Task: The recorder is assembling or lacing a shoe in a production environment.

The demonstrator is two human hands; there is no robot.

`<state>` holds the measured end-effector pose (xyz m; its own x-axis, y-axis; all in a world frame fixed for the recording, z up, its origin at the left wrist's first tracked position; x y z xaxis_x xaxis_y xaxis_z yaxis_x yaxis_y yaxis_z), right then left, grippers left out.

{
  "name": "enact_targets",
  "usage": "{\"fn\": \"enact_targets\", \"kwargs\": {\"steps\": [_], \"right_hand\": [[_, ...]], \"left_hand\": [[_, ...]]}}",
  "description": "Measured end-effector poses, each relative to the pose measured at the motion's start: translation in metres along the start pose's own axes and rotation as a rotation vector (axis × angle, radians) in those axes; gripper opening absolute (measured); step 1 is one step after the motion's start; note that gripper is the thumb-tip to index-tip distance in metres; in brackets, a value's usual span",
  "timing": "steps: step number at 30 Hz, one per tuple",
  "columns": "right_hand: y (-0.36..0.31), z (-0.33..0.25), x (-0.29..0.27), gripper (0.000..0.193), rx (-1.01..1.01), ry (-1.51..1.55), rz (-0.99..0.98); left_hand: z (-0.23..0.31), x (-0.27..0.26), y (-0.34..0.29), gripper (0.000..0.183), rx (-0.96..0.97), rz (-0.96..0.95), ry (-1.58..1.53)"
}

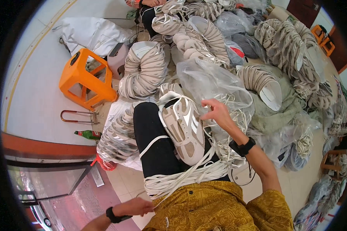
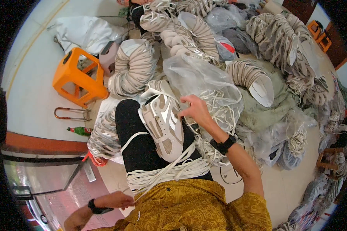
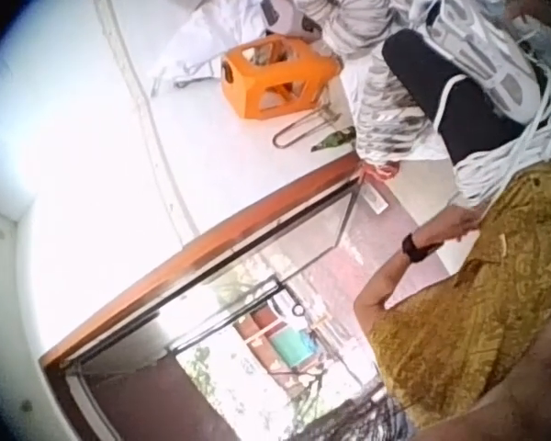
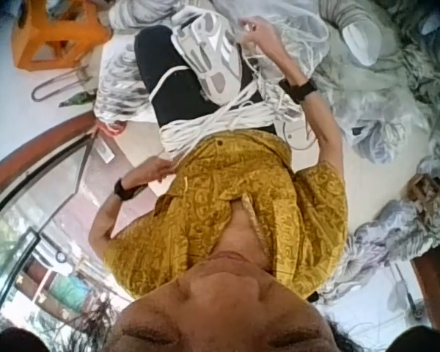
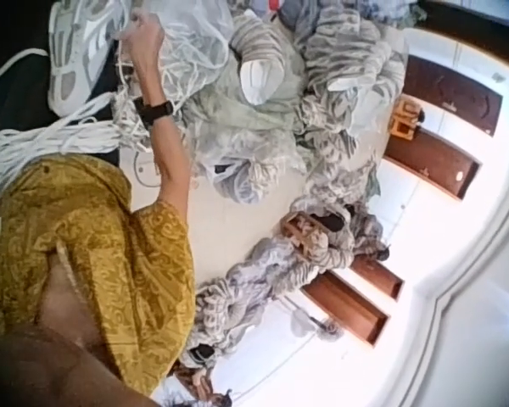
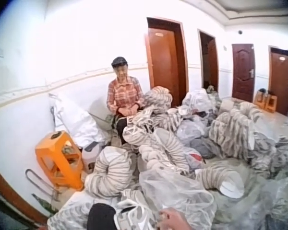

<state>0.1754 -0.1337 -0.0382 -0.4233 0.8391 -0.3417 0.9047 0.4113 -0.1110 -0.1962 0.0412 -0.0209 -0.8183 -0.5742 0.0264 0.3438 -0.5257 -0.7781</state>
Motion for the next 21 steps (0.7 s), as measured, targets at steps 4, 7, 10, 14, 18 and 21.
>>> {"fn": "enact_targets", "kwargs": {"steps": [4, 7, 10, 14, 18, 21], "right_hand": [[0.029, 0.001, 0.018, 0.032, -0.018, -0.012, 0.014], [0.055, 0.021, 0.036, 0.020, 0.219, 0.167, -0.116], [0.060, 0.000, 0.037, 0.013, -0.080, -0.139, -0.014], [0.045, -0.012, -0.013, 0.011, -0.180, 0.179, -0.048], [0.009, -0.004, -0.169, 0.014, -0.167, 0.424, 0.199], [-0.030, 0.021, -0.276, 0.014, 0.053, 0.260, 0.387]], "left_hand": [[-0.023, -0.004, -0.013, 0.030, -0.007, 0.262, 0.515], [0.004, -0.076, -0.030, 0.027, 0.211, 0.826, 0.228], [0.061, -0.133, -0.031, 0.025, 0.422, 1.165, 0.335], [0.140, -0.162, -0.007, 0.025, 0.593, 1.185, 0.608], [0.177, -0.168, 0.003, 0.024, 0.697, 1.127, 0.661], [0.180, -0.171, 0.011, 0.021, 0.738, 1.103, 0.595]]}}
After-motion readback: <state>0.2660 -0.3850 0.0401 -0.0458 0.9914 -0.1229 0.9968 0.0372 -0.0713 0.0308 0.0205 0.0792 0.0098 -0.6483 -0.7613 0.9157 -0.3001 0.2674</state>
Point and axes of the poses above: each hand's wrist, its own y-axis towards the middle knuckle, its own x-axis out of the palm, z = x × y, the point moved 8 cm from there along y, towards the middle knuckle, and after that the axes turned 10 degrees about x, right-handed, at the moved point
